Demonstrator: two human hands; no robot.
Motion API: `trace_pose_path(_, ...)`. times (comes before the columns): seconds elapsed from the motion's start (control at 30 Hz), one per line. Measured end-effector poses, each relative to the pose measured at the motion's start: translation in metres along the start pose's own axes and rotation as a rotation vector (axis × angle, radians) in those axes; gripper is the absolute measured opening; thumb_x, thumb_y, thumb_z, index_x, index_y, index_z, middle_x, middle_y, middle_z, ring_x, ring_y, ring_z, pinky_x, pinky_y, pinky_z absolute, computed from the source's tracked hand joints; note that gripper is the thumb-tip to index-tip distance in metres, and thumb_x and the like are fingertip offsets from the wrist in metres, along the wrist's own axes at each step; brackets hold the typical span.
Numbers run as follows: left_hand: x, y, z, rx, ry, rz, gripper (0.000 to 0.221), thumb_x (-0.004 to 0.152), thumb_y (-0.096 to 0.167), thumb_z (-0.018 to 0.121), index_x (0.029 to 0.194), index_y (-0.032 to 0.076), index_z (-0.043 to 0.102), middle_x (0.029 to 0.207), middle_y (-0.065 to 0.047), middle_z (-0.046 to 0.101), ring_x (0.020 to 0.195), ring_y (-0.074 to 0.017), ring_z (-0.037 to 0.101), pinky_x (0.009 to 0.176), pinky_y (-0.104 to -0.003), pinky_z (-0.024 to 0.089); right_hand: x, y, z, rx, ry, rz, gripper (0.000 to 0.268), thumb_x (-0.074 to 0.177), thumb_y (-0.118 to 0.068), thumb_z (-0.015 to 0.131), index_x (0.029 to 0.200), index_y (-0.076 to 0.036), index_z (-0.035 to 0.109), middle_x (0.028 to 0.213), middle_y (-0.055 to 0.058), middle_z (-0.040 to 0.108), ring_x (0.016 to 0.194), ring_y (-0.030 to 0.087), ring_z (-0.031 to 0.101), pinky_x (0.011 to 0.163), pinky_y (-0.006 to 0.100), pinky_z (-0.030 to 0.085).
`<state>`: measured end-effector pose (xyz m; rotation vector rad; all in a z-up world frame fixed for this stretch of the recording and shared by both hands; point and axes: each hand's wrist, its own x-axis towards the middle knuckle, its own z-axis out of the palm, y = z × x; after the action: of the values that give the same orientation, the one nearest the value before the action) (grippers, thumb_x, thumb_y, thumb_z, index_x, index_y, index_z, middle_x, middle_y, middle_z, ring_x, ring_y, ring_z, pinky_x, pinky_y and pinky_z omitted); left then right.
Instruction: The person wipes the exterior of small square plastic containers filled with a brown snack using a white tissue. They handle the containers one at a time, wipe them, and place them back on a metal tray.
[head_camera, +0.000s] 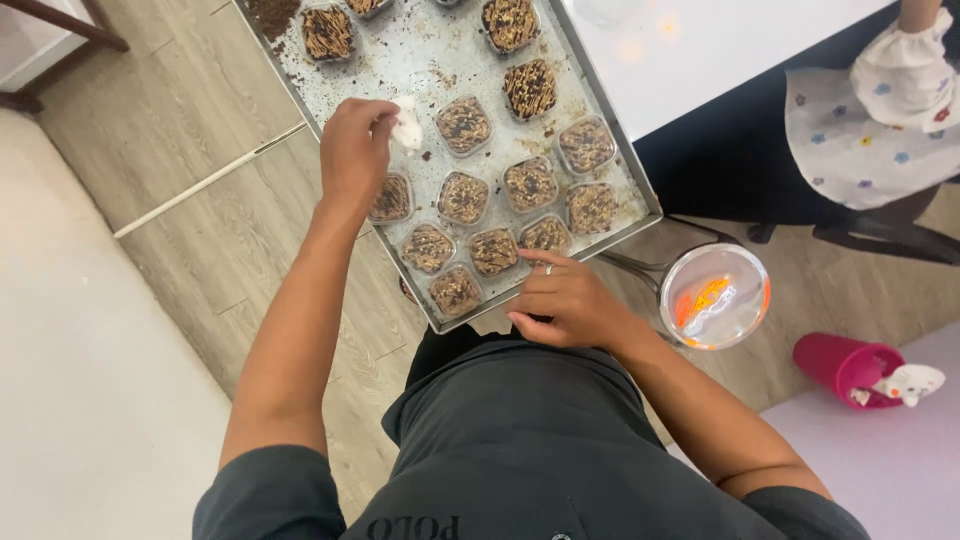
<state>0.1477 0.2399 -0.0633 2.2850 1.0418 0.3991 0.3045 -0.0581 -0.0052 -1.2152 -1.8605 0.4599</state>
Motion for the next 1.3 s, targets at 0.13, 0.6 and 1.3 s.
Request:
trace_pose_path(0.13, -0.063, 0.094, -0.036, -0.356, -0.095, -0.301, 0.017, 0.101, 0.017, 0.068, 0.117, 0.016, 0.074, 0.112, -0.008, 0.07, 0.11, -0.029, 0.068, 0.098, -0.045, 0.051, 0.016, 0.0, -0.009, 0.251, 0.02, -0.074, 0.024, 0.092, -0.019, 0.07, 0.07, -0.011, 0.071, 0.051, 0.0, 0.055, 0.049, 0.021, 0.06, 0.098, 0.053, 0.058)
trace_pose_path(0.6, -0.182, 0.126, -0.109, -1.074, -0.07, 0.007, 0.03, 0.092, 0.012, 0.058, 0.111, -0.006, 0.073, 0.102, -0.018, 0.065, 0.099, -0.0211, 0.057, 0.085, -0.034, 0.048, 0.083, -0.077, -0.005, 0.043, -0.183, -0.665, 0.039, 0.094, -0.036, 0.068, 0.063, -0.014, 0.058, 0.05, 0.001, 0.046, 0.044, 0.017, 0.047, 0.071, 0.036, 0.059)
trace_pose_path(1.3, -0.302, -0.054, -0.094, -1.264, 0.054, -0.189, 0.014, 0.092, 0.009, 0.076, 0.103, 0.0, 0.073, 0.092, -0.005, 0.069, 0.091, -0.0132, 0.06, 0.087, -0.033, 0.052, 0.109, -0.157, 0.146, 0.069, -0.405, -0.134, 0.037, 0.097, -0.037, 0.066, 0.07, -0.013, 0.064, 0.052, 0.008, 0.06, 0.055, 0.027, 0.068, 0.089, 0.044, 0.057)
